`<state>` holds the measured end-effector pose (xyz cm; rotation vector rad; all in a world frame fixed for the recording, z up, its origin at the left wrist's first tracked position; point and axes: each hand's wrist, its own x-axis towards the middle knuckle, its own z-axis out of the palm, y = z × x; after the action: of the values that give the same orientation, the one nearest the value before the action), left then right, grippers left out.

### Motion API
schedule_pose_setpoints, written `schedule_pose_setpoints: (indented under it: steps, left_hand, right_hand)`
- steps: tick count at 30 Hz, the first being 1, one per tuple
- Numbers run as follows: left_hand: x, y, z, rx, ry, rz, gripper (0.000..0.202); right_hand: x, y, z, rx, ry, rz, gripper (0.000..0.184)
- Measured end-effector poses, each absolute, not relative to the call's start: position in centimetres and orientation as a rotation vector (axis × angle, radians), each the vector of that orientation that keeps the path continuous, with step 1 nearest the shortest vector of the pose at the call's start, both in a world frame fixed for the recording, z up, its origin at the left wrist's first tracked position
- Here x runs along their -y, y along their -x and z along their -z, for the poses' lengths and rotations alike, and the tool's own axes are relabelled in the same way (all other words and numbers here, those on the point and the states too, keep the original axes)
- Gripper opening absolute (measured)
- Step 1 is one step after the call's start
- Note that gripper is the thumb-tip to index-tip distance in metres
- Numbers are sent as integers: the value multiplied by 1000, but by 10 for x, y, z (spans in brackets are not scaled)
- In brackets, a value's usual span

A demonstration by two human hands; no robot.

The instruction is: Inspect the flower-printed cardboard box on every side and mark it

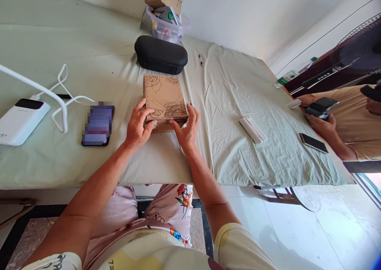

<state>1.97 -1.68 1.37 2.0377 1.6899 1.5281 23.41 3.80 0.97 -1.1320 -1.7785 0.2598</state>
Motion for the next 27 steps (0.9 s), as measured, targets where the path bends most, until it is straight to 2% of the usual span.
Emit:
schedule_pose_setpoints:
  steps: [6,10,14,19,21,23,27]
  left_hand:
    - [15,-14,-13,-1717,-1953,-1555,49]
    - [14,-9,-13,-1719,-1900,-1600,43]
    - [13,-9,-13,-1699,-1871,-1613,42]
    - [10,-13,-6,-1736,-1662,-1527,92]
    - [8,-12,-3,-1778,-1542,-1466,100]
    - [6,-9,-1,-1844,-1488,-1388,96]
    - [3,-4,5,-1994,-1656,-1266,71]
  right_hand:
    - [-47,-236,3,1709,1146,-542,70]
    - [-46,-234,2,1737,1121,-590,62]
    - [-46,-234,0,1755,1107,-603,65]
    - [-49,-236,2,1791,1099,-591,73]
    - [-50,-237,4,1809,1114,-580,78]
    - [-53,-238,6,1842,1144,-587,81]
    - [-57,-240,10,1968,1202,-591,77]
